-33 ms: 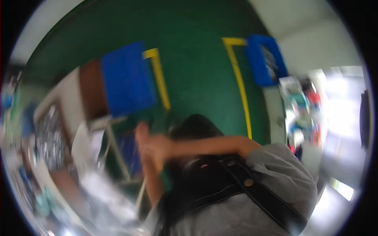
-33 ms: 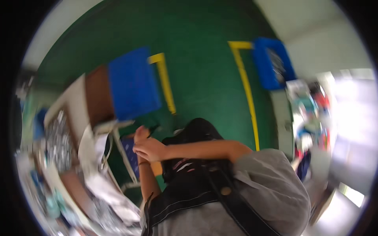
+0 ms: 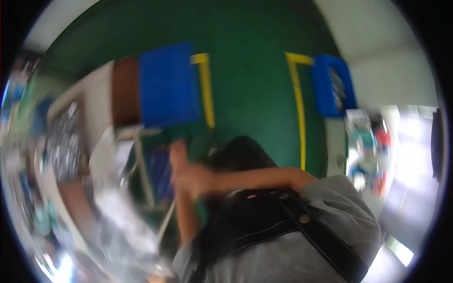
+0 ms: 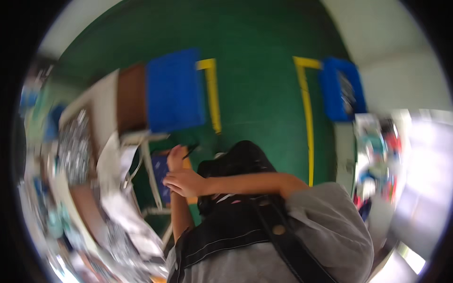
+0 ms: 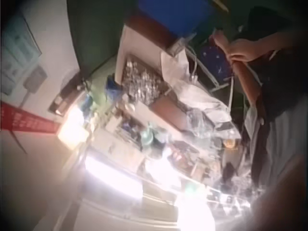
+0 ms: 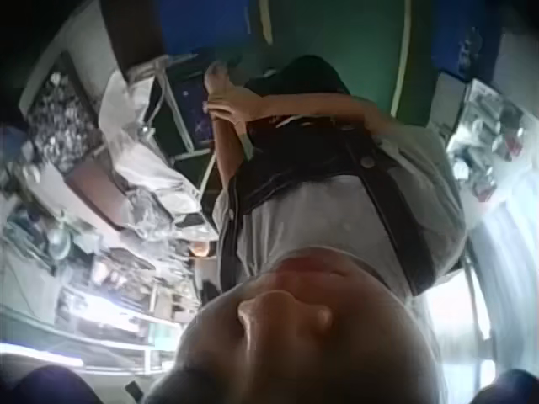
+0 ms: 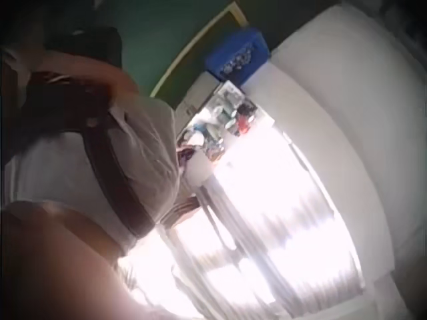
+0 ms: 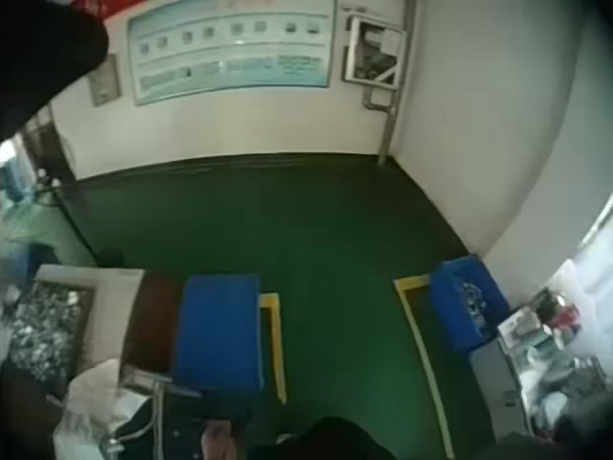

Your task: Assemble small metal components at a workbench using a tool, then transport a tray of parts and empty it into a larger storage bin.

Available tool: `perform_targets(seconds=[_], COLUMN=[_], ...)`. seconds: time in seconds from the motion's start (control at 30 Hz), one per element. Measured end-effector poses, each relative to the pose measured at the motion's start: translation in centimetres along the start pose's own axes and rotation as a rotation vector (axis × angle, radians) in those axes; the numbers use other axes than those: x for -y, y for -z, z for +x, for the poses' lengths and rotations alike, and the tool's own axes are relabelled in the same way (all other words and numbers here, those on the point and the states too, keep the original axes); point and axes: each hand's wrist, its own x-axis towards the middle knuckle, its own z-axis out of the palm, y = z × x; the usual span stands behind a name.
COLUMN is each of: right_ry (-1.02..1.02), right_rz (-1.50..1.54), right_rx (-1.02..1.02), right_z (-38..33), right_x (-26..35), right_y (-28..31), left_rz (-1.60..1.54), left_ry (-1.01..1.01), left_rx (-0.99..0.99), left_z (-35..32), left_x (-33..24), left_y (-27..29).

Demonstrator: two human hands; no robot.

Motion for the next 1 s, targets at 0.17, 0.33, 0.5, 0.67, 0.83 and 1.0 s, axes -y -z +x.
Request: perform_targets(seconds=[0.17,0.33,0.5,0.67,0.83,1.0], right_ry=[0.331,0.551,0.464,0.369,-0.061,-0.389], right_rz=[0.143,0.311,0.22,0.21,0.283,0.061], right_rx=[0.568,0.956,1.035,1.018,0.636,-0.057], right_z=[0.5,1.5,5.2,12.3,24.7,36.3], right_x=[2.0,4.8,-2.5,-7.2,-11.2,-20.1], right_y=[-6.3,-6.5,-3.9,0.5,5.5,11.4], left_rz=[0.172,0.773,-0.117,0.002,0.65,0.021], left_ry=[0.444,1.117,1.313,1.033,0.394,-0.018], left_rx=[-0.479,-0.09,-0.688,-0.52,0.062,-0.108], left_z=[-12.5,-50.6,-46.2,-29.4,13.4,35.0], left_x=[15.1,22.5,10.0,10.4,6.3,-17.6], left_y=[3.1,-0.1,-5.6,-4.9,2.4,8.0])
